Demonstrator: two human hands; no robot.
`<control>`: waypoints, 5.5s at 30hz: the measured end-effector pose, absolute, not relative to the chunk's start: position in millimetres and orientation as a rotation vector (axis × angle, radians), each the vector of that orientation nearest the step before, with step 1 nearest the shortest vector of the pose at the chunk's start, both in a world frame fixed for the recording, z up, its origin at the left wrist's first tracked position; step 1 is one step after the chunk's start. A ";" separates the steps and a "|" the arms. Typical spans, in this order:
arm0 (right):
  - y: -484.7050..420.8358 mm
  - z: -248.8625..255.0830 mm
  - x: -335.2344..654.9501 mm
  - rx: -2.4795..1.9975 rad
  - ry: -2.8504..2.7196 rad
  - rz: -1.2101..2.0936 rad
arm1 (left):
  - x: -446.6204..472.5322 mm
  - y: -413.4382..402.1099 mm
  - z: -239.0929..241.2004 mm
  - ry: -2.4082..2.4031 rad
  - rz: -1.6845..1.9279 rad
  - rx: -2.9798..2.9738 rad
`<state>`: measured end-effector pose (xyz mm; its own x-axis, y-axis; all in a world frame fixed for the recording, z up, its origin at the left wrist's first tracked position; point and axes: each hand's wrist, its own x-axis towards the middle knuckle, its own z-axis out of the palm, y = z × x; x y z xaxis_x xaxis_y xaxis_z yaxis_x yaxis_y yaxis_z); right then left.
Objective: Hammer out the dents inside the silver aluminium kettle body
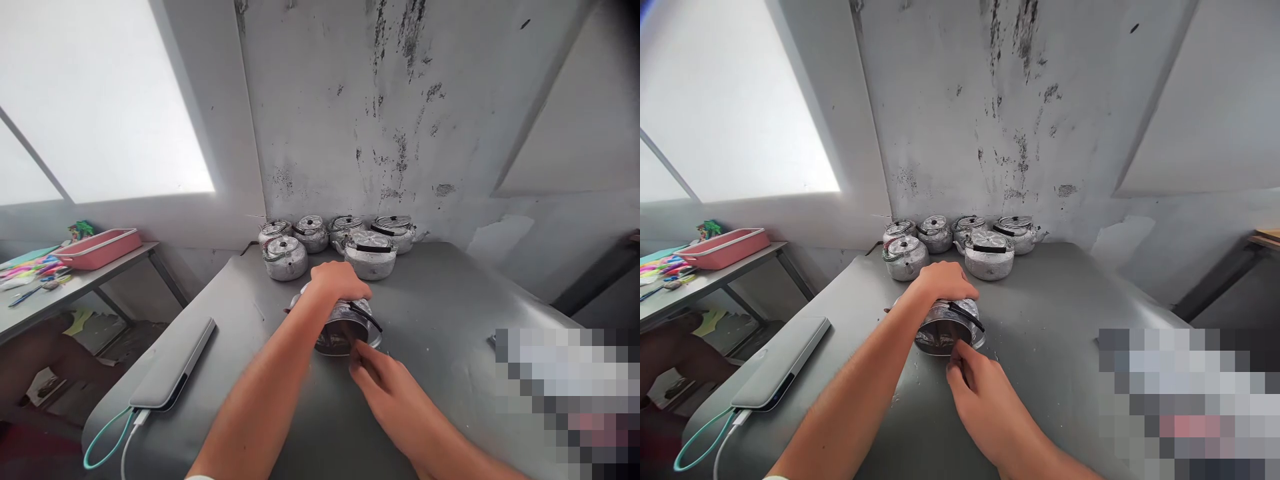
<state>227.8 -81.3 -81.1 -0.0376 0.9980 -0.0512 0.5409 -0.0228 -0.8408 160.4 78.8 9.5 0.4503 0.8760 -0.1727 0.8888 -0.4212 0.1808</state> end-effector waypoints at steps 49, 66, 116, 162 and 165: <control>-90.4 -82.0 220.8 -1.461 -1.318 1.365 | 159.1 78.7 9.7 1.498 -0.059 2.445; -93.0 -71.3 219.1 -1.555 -1.314 1.355 | 158.7 78.8 9.3 1.505 -0.044 2.449; -84.4 -75.2 233.5 -1.678 -1.501 1.175 | 112.3 44.7 53.2 1.276 -0.112 2.489; -94.6 -71.6 267.6 -1.749 -1.676 1.020 | 104.5 67.7 24.8 0.936 -0.055 2.520; -95.5 -77.2 265.7 -1.721 -1.670 1.043 | 106.9 69.0 22.6 0.887 -0.037 2.495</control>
